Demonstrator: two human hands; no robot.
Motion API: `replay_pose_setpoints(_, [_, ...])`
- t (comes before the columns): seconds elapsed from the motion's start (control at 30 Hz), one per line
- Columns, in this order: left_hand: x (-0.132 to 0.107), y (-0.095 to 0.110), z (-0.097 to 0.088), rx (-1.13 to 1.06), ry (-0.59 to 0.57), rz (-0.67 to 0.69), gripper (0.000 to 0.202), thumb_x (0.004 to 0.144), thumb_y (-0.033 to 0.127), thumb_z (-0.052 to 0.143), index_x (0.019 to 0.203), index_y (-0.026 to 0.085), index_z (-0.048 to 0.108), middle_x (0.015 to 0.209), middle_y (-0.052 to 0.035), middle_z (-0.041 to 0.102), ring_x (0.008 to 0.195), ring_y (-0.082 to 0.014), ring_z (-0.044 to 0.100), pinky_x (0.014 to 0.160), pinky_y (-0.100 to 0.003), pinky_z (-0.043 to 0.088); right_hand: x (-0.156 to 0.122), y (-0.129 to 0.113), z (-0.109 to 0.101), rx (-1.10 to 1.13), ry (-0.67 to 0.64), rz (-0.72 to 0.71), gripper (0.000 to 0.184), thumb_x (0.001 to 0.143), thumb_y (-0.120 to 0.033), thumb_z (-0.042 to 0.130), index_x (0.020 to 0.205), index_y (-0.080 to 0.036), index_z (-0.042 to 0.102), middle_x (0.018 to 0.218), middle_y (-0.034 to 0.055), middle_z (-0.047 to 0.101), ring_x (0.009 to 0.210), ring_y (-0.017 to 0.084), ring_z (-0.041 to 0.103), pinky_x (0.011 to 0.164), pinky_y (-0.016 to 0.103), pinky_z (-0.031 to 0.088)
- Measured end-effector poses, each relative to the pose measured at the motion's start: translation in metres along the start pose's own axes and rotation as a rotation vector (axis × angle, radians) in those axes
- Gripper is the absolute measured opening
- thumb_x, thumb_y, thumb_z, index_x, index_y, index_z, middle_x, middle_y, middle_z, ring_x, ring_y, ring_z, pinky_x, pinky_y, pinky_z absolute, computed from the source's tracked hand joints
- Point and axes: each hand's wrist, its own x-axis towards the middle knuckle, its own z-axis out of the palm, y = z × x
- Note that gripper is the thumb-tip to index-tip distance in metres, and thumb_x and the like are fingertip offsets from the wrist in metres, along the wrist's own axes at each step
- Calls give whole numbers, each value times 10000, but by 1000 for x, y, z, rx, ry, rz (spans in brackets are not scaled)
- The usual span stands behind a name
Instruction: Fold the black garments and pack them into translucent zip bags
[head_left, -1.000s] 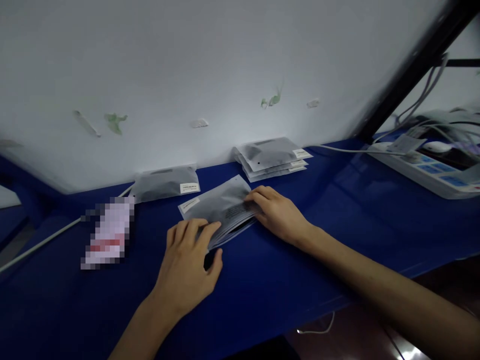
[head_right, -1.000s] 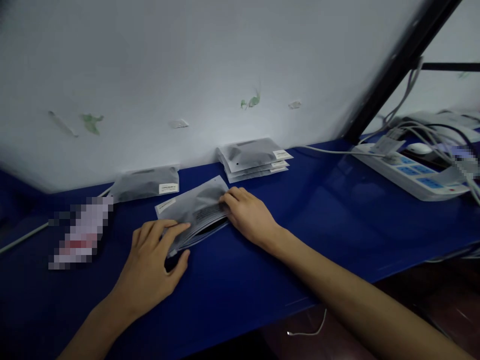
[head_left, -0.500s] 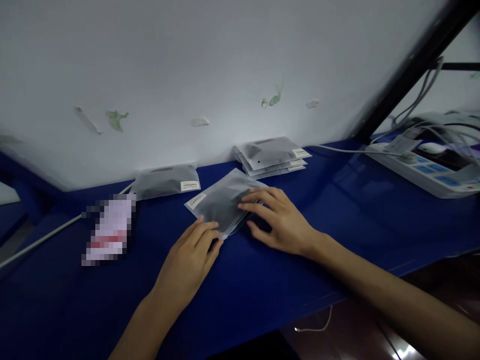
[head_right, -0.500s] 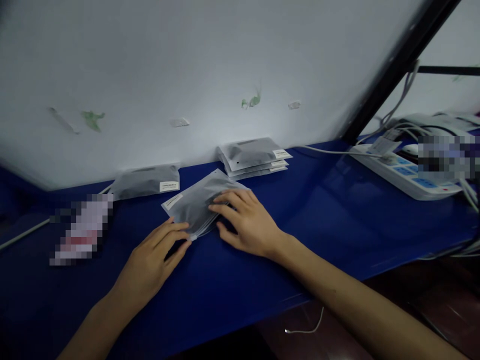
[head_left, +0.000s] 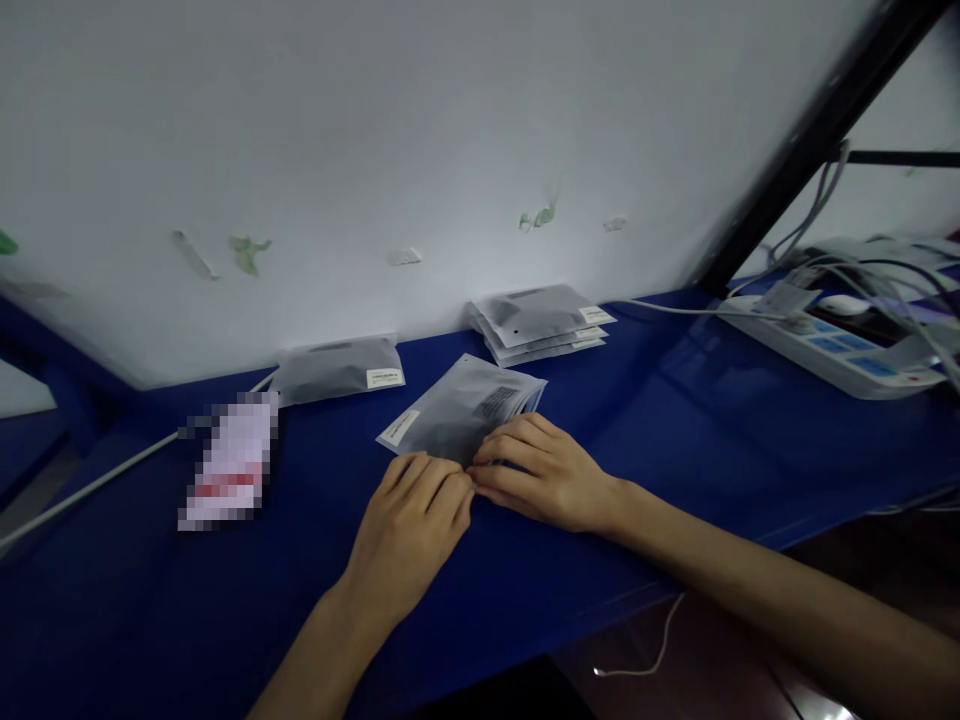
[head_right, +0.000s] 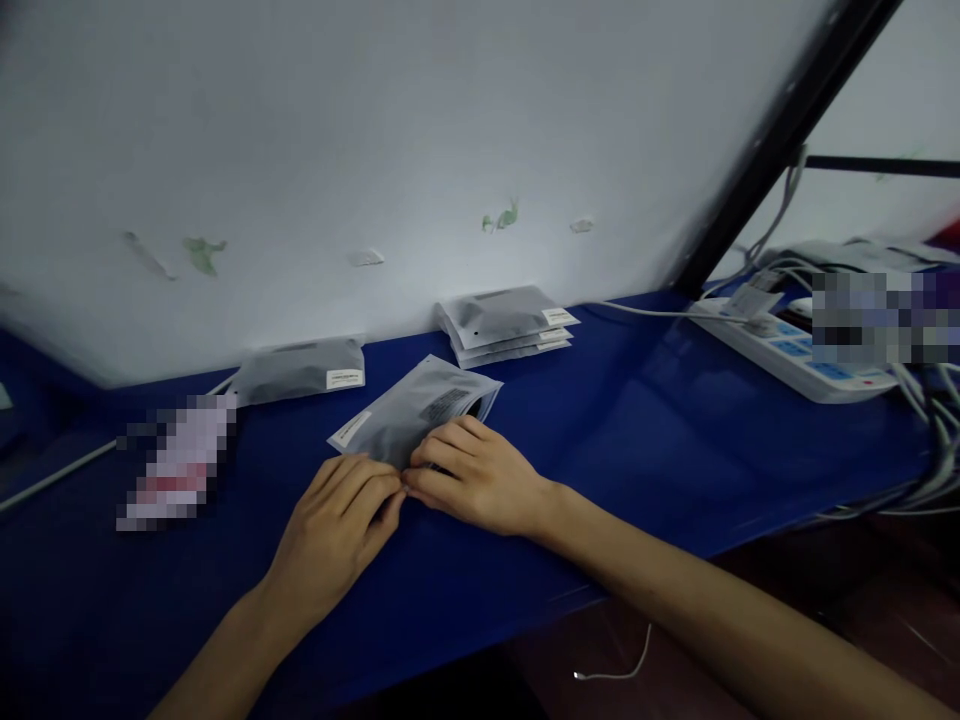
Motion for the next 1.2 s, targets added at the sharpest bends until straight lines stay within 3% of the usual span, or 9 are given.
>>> replay_pose_setpoints(0.23, [-1, 0, -1, 3, -1, 9, 142, 921, 81, 502, 844, 166, 585, 799, -16, 663, 754, -161, 612, 773, -349, 487, 1, 3, -3, -23, 46, -25, 148, 963, -257, 540, 961, -213, 681, 935, 8, 722, 882, 155, 592, 776, 316, 451])
replay_pose_setpoints(0.43, [1, 0, -6, 38, 111, 14, 116, 890, 59, 555, 871, 173, 556, 807, -19, 686, 759, -172, 647, 761, -353, 485, -8, 18, -12, -89, 57, 28, 116, 941, -233, 578, 968, -241, 691, 958, 4, 732, 925, 169, 581, 769, 322, 438])
replay_pose_setpoints(0.57, [0, -1, -12, 75, 183, 21, 128, 879, 56, 575, 887, 177, 535, 800, -23, 693, 737, -173, 655, 735, -354, 496, -16, 37, -15, -212, 22, 149, 109, 933, -254, 591, 961, -245, 695, 954, 5, 733, 874, 184, 562, 728, 334, 396])
replay_pose_setpoints(0.8, [-1, 5, -15, 62, 306, 66, 162, 837, 19, 567, 825, 175, 527, 734, -4, 668, 681, -149, 634, 736, -342, 510, -28, 66, -11, -446, -118, 504, 171, 936, -307, 577, 900, -219, 719, 863, 32, 712, 815, 201, 541, 712, 340, 330])
replay_pose_setpoints(0.87, [-2, 9, -14, -4, 265, 86, 162, 825, 18, 537, 801, 178, 522, 716, -9, 656, 682, -153, 629, 750, -347, 516, -28, 66, -8, -408, -145, 541, 191, 945, -311, 561, 931, -217, 726, 859, 40, 710, 819, 205, 545, 713, 338, 340])
replay_pose_setpoints(0.97, [-4, 11, -15, -134, 151, 77, 95, 863, 152, 472, 819, 186, 549, 805, -48, 684, 799, -201, 652, 837, -406, 518, -27, 62, -2, -240, -242, 524, 232, 965, -294, 524, 1080, -220, 711, 967, 49, 714, 873, 213, 556, 736, 333, 388])
replay_pose_setpoints(1.1, [-7, 1, -18, -64, -119, -18, 294, 900, 267, 479, 1143, 151, 597, 1242, -125, 645, 1193, -296, 563, 975, -480, 479, -28, 61, 1, -111, -291, 596, 330, 985, -292, 459, 1246, -196, 638, 1102, 81, 686, 969, 235, 566, 811, 365, 457])
replay_pose_setpoints(1.2, [-6, -7, -19, 59, -298, -87, 417, 944, 301, 466, 1335, 163, 515, 1400, -118, 550, 1293, -307, 490, 991, -510, 476, -29, 64, -1, -119, -264, 703, 336, 968, -319, 480, 1214, -172, 655, 1090, 107, 677, 990, 259, 571, 851, 406, 478])
